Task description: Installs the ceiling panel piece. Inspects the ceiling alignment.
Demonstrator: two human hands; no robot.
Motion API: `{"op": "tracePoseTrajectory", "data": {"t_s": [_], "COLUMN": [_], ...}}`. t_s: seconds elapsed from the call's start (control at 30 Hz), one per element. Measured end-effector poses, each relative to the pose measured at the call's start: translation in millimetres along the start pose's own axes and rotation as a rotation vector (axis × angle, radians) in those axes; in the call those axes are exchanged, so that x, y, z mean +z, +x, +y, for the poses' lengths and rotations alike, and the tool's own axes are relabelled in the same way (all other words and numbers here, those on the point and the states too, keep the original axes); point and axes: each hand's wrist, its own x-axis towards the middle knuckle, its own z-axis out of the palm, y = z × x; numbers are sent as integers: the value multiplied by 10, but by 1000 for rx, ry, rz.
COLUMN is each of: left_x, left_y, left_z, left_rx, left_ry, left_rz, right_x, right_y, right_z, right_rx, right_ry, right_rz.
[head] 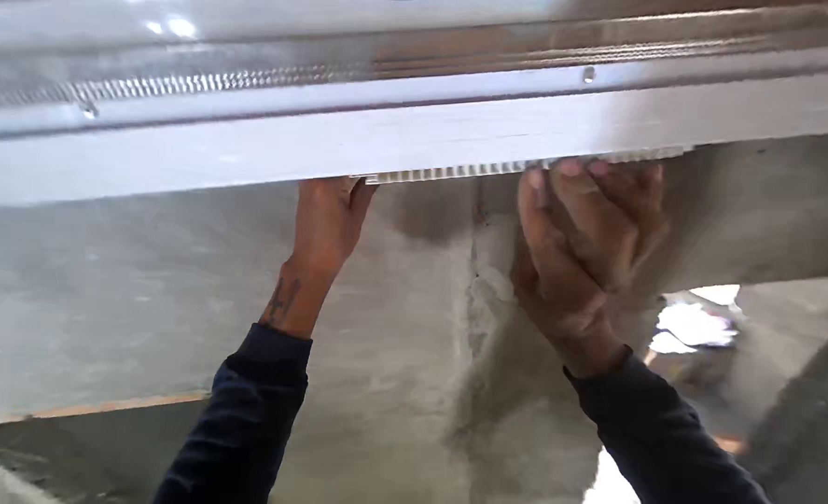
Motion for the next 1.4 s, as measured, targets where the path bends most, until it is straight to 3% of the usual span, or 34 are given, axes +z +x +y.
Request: {"op": "tracePoseTrajectory", "data": {"t_s": [0.13, 0.17, 0.27, 0.33, 0.43, 0.57, 0.73, 0.87, 1.03, 1.4], "left_x": [-504, -670, -1155, -1324, -1086, -741, -739, -750, -715, -645], "left_y": [-56, -85, -53, 244, 862, 1210, 1387, 1505, 1578, 1699], "left_z": [744, 986, 1568, 1635, 1565, 1592, 1943, 2083, 2148, 2018], "left_rx": [-276, -264, 127, 340, 469, 410, 259, 202, 168, 377], "left_ry": [272, 322, 324, 436, 549, 412, 523, 635, 660, 682], "left_rz": [-397, -434, -175, -114, -312, -544, -685, -749, -782, -766], "right_x": [79, 75, 99, 91, 63, 108, 33, -6, 31, 41], "right_y": [-53, -33, 70, 139, 318, 573, 603, 646, 599, 511], "right_z": [-147, -181, -257, -311, -361, -449, -338, -181, -129, 39], "right_rx": [123, 156, 240, 317, 495, 865, 1319, 1279, 1188, 1145], "right_ry": [27, 51, 175, 276, 470, 681, 1288, 1521, 1352, 1344], "right_rz": [-34, -18, 106, 196, 385, 683, 708, 639, 515, 459]}}
